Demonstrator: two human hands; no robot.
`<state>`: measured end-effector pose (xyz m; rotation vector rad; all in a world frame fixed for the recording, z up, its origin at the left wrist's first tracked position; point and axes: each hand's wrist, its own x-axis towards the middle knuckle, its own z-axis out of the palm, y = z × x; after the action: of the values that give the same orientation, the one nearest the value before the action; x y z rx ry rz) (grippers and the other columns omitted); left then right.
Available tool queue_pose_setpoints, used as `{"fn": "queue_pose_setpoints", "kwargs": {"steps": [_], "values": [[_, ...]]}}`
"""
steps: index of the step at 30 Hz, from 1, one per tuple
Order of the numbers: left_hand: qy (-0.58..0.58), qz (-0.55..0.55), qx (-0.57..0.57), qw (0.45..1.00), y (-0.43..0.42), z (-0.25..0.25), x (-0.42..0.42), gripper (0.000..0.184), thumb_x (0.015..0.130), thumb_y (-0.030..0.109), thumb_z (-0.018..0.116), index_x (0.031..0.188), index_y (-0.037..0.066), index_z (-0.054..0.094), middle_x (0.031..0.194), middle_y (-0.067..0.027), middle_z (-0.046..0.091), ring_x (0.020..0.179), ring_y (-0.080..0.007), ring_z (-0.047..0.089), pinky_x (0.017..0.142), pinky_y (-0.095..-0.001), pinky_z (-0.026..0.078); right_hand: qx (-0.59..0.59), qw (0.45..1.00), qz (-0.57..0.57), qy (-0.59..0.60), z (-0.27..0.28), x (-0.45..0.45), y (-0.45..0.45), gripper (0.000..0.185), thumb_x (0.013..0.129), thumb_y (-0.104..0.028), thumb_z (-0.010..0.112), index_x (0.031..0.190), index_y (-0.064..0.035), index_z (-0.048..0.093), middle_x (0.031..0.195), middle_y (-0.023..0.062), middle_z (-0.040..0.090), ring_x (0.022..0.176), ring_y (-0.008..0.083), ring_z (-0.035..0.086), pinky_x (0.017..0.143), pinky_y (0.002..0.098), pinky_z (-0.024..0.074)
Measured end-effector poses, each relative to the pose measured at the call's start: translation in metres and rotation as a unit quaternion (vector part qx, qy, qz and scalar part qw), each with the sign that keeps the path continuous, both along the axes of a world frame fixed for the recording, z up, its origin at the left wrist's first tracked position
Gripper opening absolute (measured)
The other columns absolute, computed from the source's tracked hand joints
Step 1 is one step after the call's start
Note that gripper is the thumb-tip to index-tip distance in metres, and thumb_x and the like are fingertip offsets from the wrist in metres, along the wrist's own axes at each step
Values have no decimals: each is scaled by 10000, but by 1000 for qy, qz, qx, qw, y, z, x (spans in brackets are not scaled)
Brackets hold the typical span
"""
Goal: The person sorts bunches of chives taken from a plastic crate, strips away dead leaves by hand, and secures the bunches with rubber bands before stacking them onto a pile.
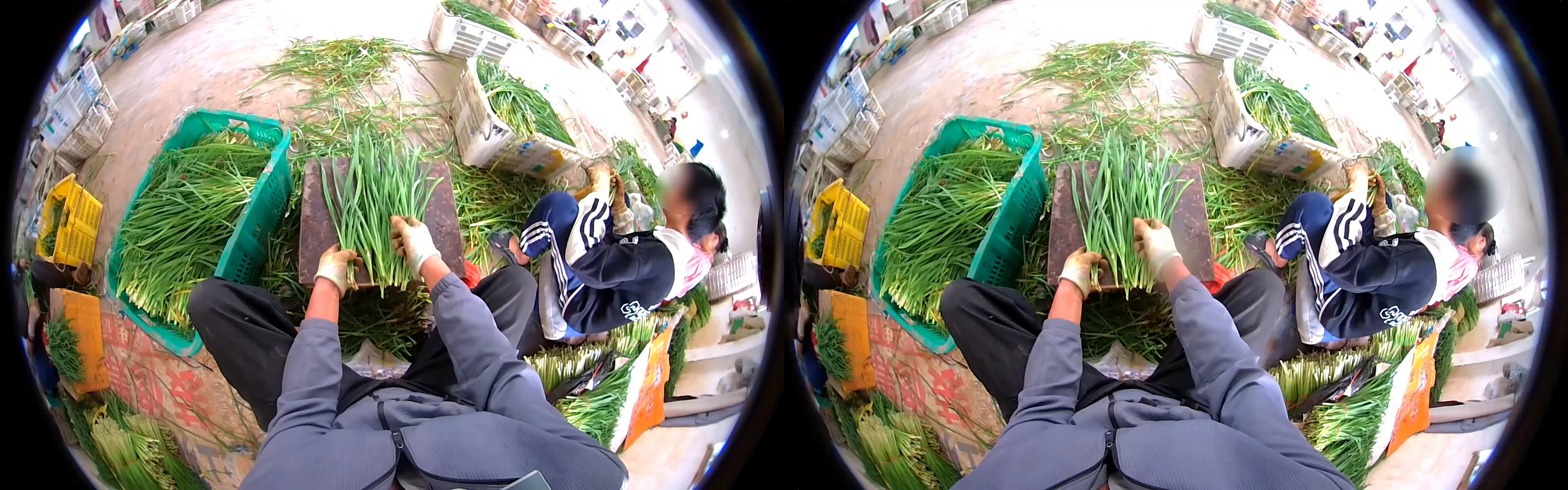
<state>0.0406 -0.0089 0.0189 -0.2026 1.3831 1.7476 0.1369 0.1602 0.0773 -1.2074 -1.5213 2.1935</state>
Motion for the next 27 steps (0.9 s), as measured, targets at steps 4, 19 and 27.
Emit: {"fn": "queue_pose_setpoints", "kwargs": {"steps": [4, 19, 27], "values": [[-10, -31, -11, 999, -2, 8, 0, 299, 912, 30, 621, 1205, 4, 568, 849, -80, 638, 646, -184, 594, 541, -357, 485, 41, 996, 63, -52, 5, 1, -6, 242, 964, -262, 642, 1082, -57, 587, 784, 23, 598, 543, 109, 535, 452, 256, 399], [-1, -21, -4, 1000, 2, -7, -1, 257, 904, 18, 643, 1155, 14, 587, 877, -78, 650, 605, -179, 570, 536, -353, 472, 685, 719, -75, -91, 6, 15, -6, 330, 879, -231, 724, 1152, -69, 634, 936, 159, 690, 800, 354, 676, 762, 407, 549], [27, -17, -13, 999, 3, -14, -2, 358, 854, -23, 692, 1196, 16, 594, 865, -84, 662, 614, -175, 574, 535, -342, 457, 438, 850, 240, -171, -12, -20, -45, 318, 877, -315, 688, 1024, -35, 721, 916, 210, 716, 902, 364, 691, 817, 410, 538]]}}
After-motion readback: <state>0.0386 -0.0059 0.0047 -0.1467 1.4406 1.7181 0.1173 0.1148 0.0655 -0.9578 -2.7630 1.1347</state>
